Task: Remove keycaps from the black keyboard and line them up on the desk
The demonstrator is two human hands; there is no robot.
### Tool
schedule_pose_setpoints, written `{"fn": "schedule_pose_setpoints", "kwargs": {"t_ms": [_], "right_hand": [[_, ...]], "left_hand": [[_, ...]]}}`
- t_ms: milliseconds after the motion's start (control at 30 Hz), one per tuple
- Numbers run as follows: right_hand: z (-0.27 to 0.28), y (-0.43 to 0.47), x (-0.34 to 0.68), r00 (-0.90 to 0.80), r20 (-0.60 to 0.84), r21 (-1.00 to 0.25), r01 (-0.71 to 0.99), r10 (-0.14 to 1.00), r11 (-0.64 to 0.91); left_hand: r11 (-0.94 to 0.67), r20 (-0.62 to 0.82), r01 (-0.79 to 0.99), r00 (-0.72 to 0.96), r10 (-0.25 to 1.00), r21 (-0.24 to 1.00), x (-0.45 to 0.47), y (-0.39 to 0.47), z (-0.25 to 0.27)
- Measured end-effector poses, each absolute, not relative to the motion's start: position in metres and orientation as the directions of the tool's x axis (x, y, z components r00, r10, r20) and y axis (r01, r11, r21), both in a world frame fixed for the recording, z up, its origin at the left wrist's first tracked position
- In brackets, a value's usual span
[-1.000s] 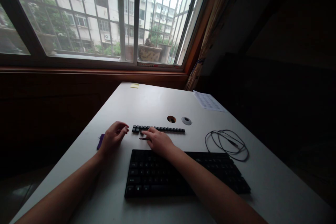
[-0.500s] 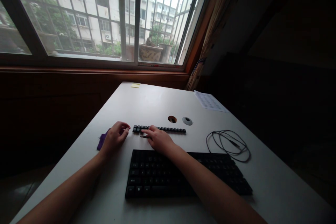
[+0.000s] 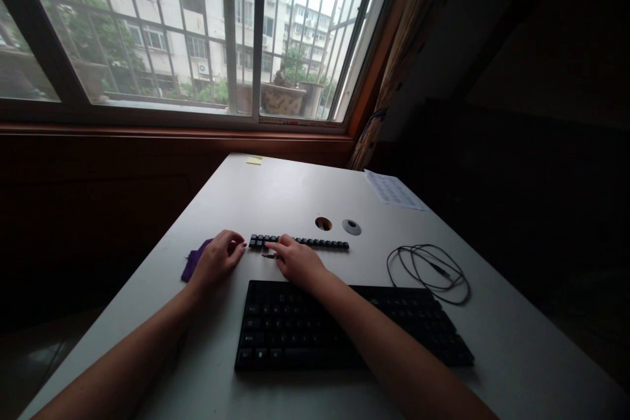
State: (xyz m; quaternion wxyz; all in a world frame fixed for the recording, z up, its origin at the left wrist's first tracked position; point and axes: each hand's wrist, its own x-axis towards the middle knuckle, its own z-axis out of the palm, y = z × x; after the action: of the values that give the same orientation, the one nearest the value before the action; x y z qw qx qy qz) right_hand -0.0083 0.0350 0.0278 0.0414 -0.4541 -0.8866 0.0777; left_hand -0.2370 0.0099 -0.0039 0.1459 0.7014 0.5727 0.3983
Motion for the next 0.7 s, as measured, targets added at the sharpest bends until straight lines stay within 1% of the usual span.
{"fn": "schedule_pose_setpoints", "kwargs": {"t_ms": [100, 500, 700], "right_hand": [[0.0288, 0.0340, -0.0085, -0.592, 0.011, -0.172, 0.793, 0.806, 0.585], [0.0308, 0.0335, -0.0097, -0.578, -0.005, -0.175, 0.804, 0.816, 0.568], [0.0315, 0.0329, -0.0098, -0.582, -0.003, -0.165, 0.803, 0.813, 0.573]], "left_hand": [[-0.303, 0.397, 0.696, 0.029, 0.918, 0.651, -0.2371, 0.0102, -0.0038], [-0.307, 0.388, 0.667, 0.029, 0.921, 0.679, -0.2374, 0.0105, -0.0043], [-0.309, 0.391, 0.681, 0.036, 0.920, 0.664, -0.2375, 0.0107, -0.0042]]}}
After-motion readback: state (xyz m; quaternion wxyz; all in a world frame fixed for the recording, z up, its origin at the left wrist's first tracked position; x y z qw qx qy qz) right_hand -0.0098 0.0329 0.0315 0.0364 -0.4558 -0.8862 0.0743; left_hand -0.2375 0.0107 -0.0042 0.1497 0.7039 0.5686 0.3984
